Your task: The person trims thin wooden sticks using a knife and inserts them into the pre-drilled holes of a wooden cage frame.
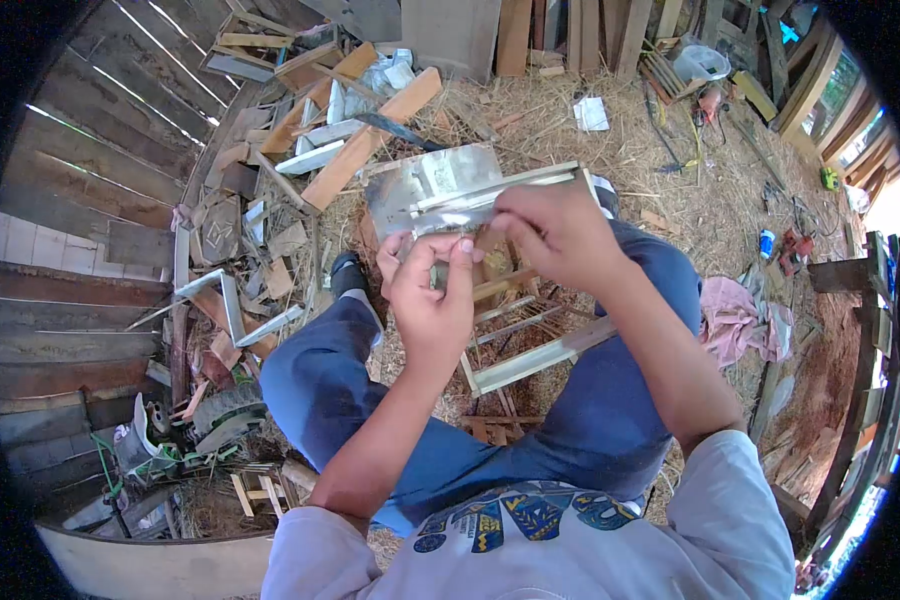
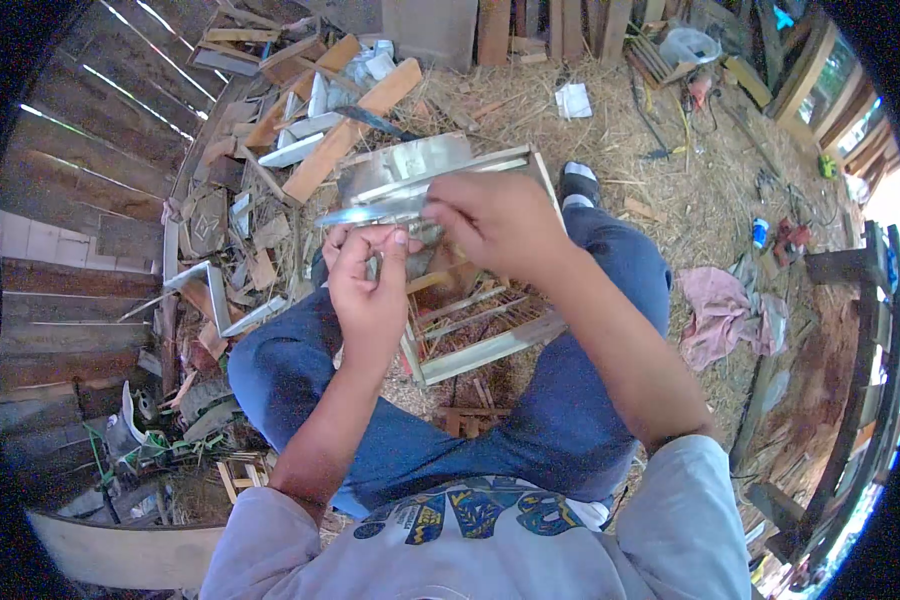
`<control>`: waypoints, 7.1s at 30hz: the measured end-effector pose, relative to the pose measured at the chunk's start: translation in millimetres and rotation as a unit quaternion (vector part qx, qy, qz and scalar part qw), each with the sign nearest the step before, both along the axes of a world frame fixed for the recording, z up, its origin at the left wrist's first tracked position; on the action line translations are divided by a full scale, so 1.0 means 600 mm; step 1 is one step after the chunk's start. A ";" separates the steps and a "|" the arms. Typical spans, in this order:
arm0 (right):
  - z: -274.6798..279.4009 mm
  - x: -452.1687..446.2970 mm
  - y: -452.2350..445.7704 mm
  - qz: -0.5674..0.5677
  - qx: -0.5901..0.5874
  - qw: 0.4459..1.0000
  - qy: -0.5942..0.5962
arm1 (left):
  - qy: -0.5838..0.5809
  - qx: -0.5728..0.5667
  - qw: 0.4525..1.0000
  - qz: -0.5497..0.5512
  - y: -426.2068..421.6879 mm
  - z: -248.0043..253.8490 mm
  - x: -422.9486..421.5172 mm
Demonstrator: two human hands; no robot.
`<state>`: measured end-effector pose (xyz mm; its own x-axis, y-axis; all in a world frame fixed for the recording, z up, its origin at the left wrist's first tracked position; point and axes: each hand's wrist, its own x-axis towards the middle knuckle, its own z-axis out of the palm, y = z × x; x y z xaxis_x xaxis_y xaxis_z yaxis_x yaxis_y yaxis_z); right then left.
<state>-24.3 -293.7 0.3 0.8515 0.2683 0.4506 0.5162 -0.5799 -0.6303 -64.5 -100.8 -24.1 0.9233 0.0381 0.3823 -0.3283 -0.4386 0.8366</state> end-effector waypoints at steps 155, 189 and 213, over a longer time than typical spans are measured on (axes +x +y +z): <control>-0.050 -0.153 0.069 0.035 0.048 0.927 0.371 | 0.254 -0.527 0.796 -0.156 0.048 -0.098 0.037; -0.069 -0.149 0.070 0.016 0.108 0.914 0.390 | 0.287 -0.563 0.763 -0.136 0.049 -0.088 0.027; -0.051 -0.148 0.064 0.051 0.090 0.892 0.440 | 0.288 -0.588 0.744 -0.134 0.036 -0.079 0.026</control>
<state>-112.9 -255.0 -30.2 0.8718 0.3549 -0.3377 -0.1812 -0.4069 -0.8953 -48.8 -78.9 -71.5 0.9557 -0.1818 -0.2314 0.2893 0.7243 0.6259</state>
